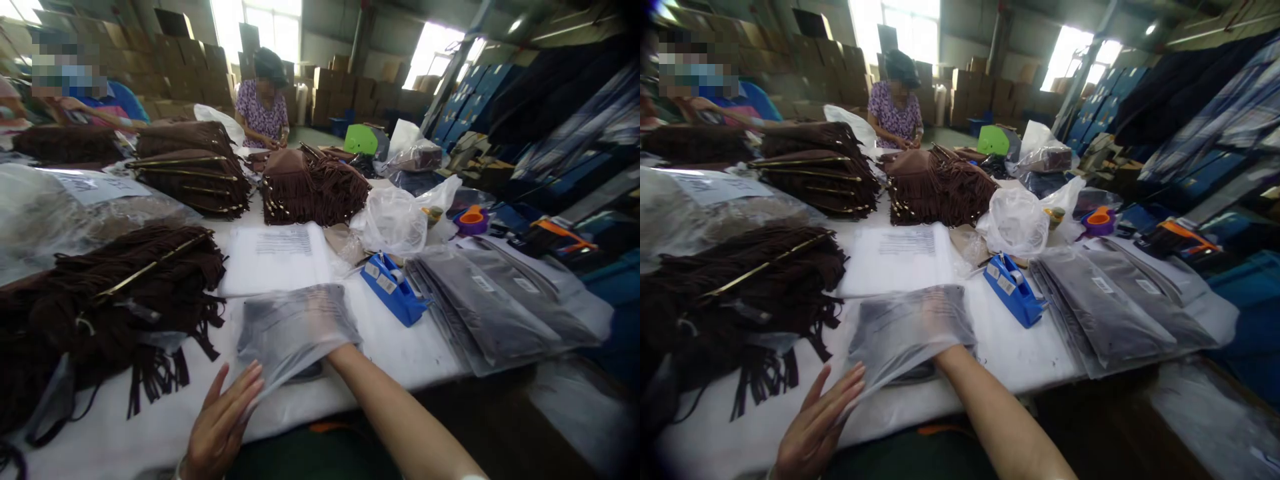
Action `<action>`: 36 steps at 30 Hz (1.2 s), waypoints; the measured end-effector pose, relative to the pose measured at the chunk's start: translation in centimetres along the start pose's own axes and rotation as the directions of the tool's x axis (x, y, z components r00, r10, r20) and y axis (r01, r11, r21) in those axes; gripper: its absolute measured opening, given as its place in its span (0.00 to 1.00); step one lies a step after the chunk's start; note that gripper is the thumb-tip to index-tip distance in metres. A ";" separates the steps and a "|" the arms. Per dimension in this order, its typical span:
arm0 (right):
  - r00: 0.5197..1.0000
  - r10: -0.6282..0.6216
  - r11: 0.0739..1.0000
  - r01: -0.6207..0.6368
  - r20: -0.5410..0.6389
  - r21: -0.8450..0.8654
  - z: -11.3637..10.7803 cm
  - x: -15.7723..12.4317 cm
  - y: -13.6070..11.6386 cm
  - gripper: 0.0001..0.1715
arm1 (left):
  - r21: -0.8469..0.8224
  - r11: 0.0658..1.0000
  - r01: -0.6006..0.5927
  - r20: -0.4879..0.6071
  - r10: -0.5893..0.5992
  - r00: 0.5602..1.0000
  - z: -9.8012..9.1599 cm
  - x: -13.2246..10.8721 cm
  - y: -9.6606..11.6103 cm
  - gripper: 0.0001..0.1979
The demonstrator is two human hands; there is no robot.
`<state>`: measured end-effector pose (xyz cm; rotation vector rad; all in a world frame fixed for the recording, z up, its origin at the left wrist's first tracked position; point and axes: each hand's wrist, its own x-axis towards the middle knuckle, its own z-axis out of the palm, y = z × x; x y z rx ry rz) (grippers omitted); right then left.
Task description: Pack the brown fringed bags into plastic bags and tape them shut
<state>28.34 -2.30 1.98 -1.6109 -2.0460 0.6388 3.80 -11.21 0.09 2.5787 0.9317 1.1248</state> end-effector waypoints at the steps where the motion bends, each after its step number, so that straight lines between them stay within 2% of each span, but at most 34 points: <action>1: 0.999 0.037 0.999 -0.038 -0.040 -0.032 0.3 -0.6 0.5 0.31 | 0.010 1.000 -0.008 0.021 0.008 1.000 -0.1 -0.5 0.1 0.25; 3: 0.997 0.043 0.996 -0.048 -0.064 -0.079 1.4 -2.8 1.3 0.36 | 0.020 1.000 -0.018 0.074 0.017 0.997 -0.2 -2.0 0.2 0.26; 6: 0.993 -0.097 0.980 0.107 0.065 -0.167 3.4 -5.9 2.1 0.38 | 0.057 0.997 -0.047 0.140 0.038 0.989 -0.2 -4.3 -0.3 0.26; 8: 0.976 -0.138 0.961 0.174 0.169 -0.217 4.2 -6.3 2.5 0.37 | 0.103 0.992 -0.067 0.181 0.048 0.982 -0.3 -5.4 -1.0 0.26; 10: 0.971 -0.118 0.957 0.167 0.210 -0.238 4.4 -5.9 2.9 0.37 | 0.149 0.985 -0.090 0.230 0.054 0.972 -0.4 -5.8 -1.6 0.26; 13: 0.969 -0.135 0.958 0.181 0.206 -0.223 3.3 -6.9 3.5 0.37 | 0.206 0.970 -0.132 0.304 0.065 0.950 -0.7 -5.7 -2.1 0.26; 17: 0.920 -0.259 0.943 0.307 0.294 -0.127 0.1 -13.5 5.0 0.35 | 0.245 0.950 -0.193 0.435 0.070 0.898 -1.2 -4.9 -2.3 0.27; 19: 0.910 -0.222 0.956 0.274 0.351 -0.104 -1.9 -16.7 5.0 0.33 | 0.220 0.944 -0.244 0.512 0.101 0.853 -1.3 -4.6 -2.7 0.30; 21: 0.908 -0.170 0.976 0.210 0.382 -0.064 -3.7 -18.1 4.1 0.25 | 0.162 0.953 -0.256 0.567 0.123 0.814 -1.5 -4.3 -3.1 0.32; 23: 0.892 -0.207 0.977 0.209 0.403 0.039 -5.0 -17.5 3.1 0.19 | 0.107 0.971 -0.215 0.591 0.111 0.799 -1.5 -4.1 -3.6 0.32; 24: 0.878 -0.251 0.968 0.234 0.408 0.092 -5.4 -16.6 2.8 0.19 | 0.088 0.978 -0.187 0.599 0.098 0.795 -1.5 -4.0 -3.8 0.31; 26: 0.849 -0.325 0.946 0.293 0.416 0.139 -6.0 -14.3 3.5 0.28 | 0.064 0.986 -0.151 0.618 0.079 0.783 -1.6 -3.9 -4.2 0.30; 29: 0.817 -0.351 0.933 0.346 0.456 0.099 -6.5 -11.7 6.7 0.44 | 0.064 0.992 -0.105 0.630 0.042 0.775 -1.5 -3.6 -4.9 0.32; 31: 0.809 -0.353 0.932 0.349 0.470 0.099 -6.7 -11.1 8.7 0.46 | 0.053 0.998 -0.040 0.584 0.002 0.812 -1.3 -3.5 -5.2 0.25; 33: 0.824 -0.354 0.934 0.338 0.442 0.118 -7.0 -11.2 9.9 0.44 | -0.002 0.999 0.048 0.501 -0.040 0.864 -0.9 -3.5 -5.3 0.17; 35: 0.840 -0.366 0.931 0.339 0.401 0.139 -7.1 -11.5 10.1 0.40 | -0.046 0.982 0.184 0.413 -0.149 0.898 -0.3 -3.5 -5.4 0.14; 36: 0.848 -0.369 0.929 0.340 0.381 0.145 -7.2 -11.6 9.9 0.39 | -0.042 0.961 0.273 0.370 -0.239 0.898 0.1 -3.6 -5.4 0.13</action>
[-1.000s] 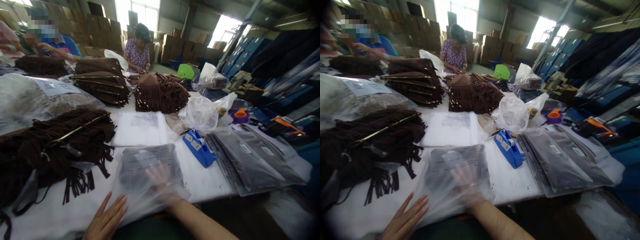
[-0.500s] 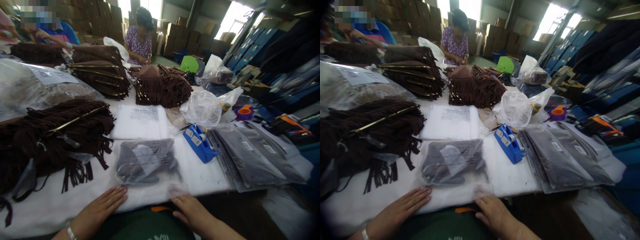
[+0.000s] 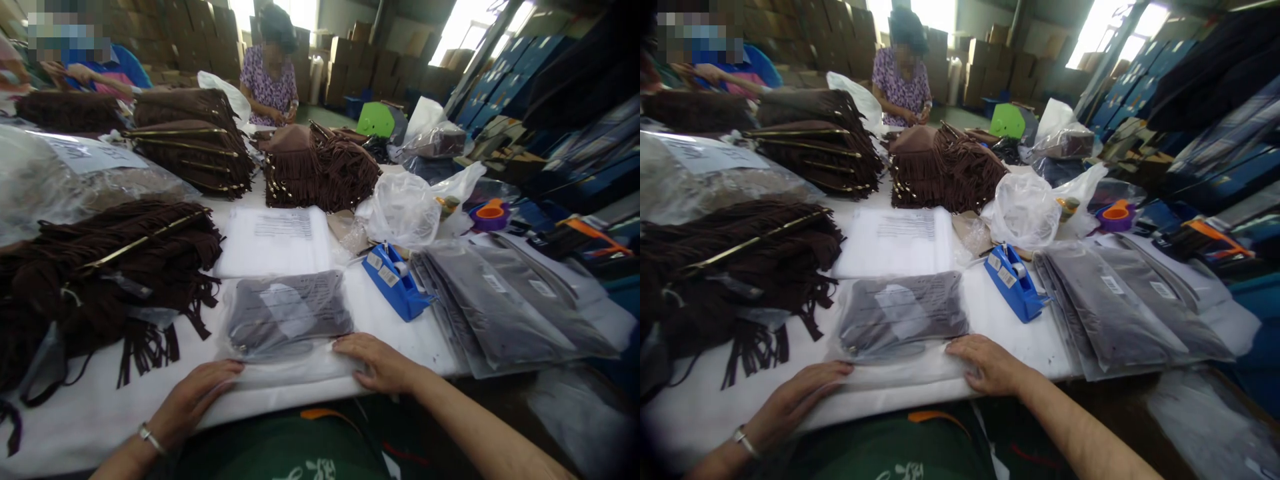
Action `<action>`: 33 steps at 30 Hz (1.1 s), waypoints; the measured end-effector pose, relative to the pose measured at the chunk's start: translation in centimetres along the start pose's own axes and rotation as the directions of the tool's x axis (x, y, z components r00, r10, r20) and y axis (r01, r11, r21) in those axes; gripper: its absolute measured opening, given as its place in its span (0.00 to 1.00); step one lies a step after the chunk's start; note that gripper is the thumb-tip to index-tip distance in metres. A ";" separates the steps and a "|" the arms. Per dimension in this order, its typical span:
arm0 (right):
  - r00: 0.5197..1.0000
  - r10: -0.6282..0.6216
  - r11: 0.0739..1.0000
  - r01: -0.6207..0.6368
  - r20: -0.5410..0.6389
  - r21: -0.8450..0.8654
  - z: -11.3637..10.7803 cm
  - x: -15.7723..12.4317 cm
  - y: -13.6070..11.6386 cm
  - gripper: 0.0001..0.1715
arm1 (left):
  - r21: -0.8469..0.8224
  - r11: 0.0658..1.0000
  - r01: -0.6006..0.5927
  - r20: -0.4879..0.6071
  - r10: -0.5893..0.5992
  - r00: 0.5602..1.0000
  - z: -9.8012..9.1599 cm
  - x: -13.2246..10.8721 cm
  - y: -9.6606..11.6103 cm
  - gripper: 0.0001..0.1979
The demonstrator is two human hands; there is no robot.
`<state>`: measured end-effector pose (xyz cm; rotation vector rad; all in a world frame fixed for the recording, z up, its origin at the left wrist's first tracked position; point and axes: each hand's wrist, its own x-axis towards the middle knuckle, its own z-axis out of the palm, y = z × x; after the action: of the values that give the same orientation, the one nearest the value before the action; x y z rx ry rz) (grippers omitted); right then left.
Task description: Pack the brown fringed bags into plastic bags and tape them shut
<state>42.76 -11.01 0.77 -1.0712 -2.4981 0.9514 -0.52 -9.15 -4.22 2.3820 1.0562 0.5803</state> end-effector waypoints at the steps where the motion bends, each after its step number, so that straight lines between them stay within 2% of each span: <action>1: 1.000 0.005 1.000 -0.005 -0.017 0.004 0.0 -0.1 -0.2 0.40 | -0.015 0.995 0.095 -0.060 -0.096 0.994 0.3 0.1 0.0 0.13; 3: 0.999 0.038 0.999 -0.038 -0.027 0.005 0.2 -0.2 -0.6 0.42 | -0.010 0.962 0.272 -0.183 -0.269 0.946 1.0 0.6 0.0 0.18; 4: 0.998 0.055 0.998 -0.055 -0.024 0.003 0.3 -0.3 -0.6 0.43 | 0.003 0.944 0.329 -0.239 -0.319 0.917 1.2 0.9 0.1 0.20; 7: 0.997 0.053 0.998 -0.055 -0.051 -0.027 1.1 -0.6 0.0 0.46 | 0.081 0.912 0.402 -0.323 -0.357 0.876 1.7 1.8 0.3 0.25; 10: 0.972 -0.013 0.997 -0.006 -0.236 -0.078 2.5 -0.3 1.4 0.38 | 0.156 0.896 0.415 -0.359 -0.340 0.869 1.9 2.4 0.6 0.25; 12: 0.921 -0.002 0.996 -0.035 -0.390 -0.087 3.6 0.3 2.0 0.28 | 0.188 0.894 0.407 -0.385 -0.314 0.868 1.9 2.4 0.8 0.25; 14: 0.855 0.087 0.989 -0.135 -0.512 -0.057 4.5 0.9 2.0 0.17 | 0.223 0.893 0.392 -0.416 -0.276 0.866 2.0 2.1 0.7 0.25; 17: 0.753 0.263 0.947 -0.322 -0.603 0.010 5.6 1.6 0.8 0.16 | 0.332 0.870 0.363 -0.436 -0.200 0.877 1.7 1.5 0.1 0.26; 20: 0.683 0.404 0.881 -0.469 -0.609 0.059 6.2 2.1 -0.6 0.17 | 0.441 0.819 0.367 -0.381 -0.199 0.903 0.6 1.6 -0.3 0.23; 22: 0.638 0.476 0.834 -0.546 -0.605 0.080 6.3 2.5 -1.0 0.18 | 0.512 0.778 0.365 -0.339 -0.208 0.918 -0.5 2.6 0.1 0.19; 25: 0.594 0.569 0.760 -0.644 -0.569 0.088 6.0 3.4 -1.2 0.18 | 0.557 0.797 0.234 -0.290 -0.077 0.954 -1.3 5.6 2.3 0.16; 27: 0.574 0.619 0.734 -0.666 -0.536 0.134 5.8 4.0 -1.3 0.17 | 0.491 0.868 0.076 -0.218 0.038 0.975 -0.7 7.9 4.2 0.17; 29: 0.565 0.636 0.738 -0.644 -0.526 0.200 5.6 4.3 -1.4 0.17 | 0.384 0.923 -0.023 -0.125 0.077 0.989 0.8 9.8 5.7 0.15; 32: 0.547 0.634 0.751 -0.605 -0.546 0.265 5.0 3.5 -0.9 0.20 | 0.271 0.962 -0.037 -0.068 0.058 0.996 3.3 11.2 6.0 0.15; 33: 0.515 0.639 0.746 -0.596 -0.571 0.297 4.5 2.8 -0.3 0.21 | 0.246 0.969 -0.034 -0.078 0.055 0.995 4.0 11.3 5.6 0.16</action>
<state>38.58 -11.22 -2.43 -1.9460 -1.4902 0.6164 11.84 -4.79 -2.08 2.6204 1.1732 0.6019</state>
